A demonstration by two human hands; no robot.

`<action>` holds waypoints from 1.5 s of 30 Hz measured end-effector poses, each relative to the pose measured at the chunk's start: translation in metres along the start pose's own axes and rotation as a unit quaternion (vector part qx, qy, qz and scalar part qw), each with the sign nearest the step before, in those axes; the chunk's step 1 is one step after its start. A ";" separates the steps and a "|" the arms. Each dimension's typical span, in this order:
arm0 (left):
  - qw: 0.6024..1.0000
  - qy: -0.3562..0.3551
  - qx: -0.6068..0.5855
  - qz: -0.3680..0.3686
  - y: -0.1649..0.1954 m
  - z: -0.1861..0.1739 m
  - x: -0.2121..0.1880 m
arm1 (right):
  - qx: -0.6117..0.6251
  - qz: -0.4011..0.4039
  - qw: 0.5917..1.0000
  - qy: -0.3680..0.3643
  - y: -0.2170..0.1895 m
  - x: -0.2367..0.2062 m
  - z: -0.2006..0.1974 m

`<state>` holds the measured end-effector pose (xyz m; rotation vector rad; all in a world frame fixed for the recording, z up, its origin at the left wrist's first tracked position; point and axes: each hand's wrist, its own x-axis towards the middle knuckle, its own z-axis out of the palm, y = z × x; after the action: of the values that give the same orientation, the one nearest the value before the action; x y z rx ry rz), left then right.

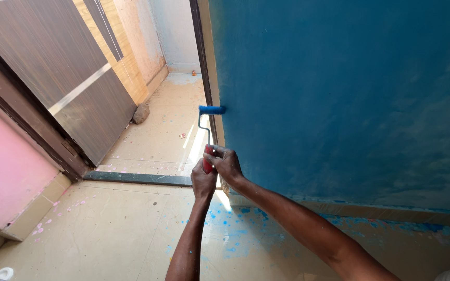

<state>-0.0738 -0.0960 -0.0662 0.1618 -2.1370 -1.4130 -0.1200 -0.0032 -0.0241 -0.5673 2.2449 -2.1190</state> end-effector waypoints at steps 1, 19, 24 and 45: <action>1.000 -0.002 -0.004 0.005 0.005 -0.002 0.006 | 0.002 -0.011 1.000 0.006 -0.004 0.005 -0.001; 0.997 -0.001 -0.045 0.055 0.056 -0.005 0.043 | -0.034 -0.064 0.997 0.015 -0.038 0.021 -0.015; 0.998 0.002 -0.057 0.034 0.062 -0.007 0.016 | -0.047 -0.069 0.996 0.011 -0.046 0.015 -0.015; 0.996 0.029 0.043 0.077 0.068 -0.002 0.025 | 0.112 -0.029 0.993 -0.010 -0.044 0.009 -0.030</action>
<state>-0.0800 -0.0781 0.0039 0.0674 -2.1159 -1.2142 -0.1244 0.0222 0.0232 -0.6474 1.9649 -2.3390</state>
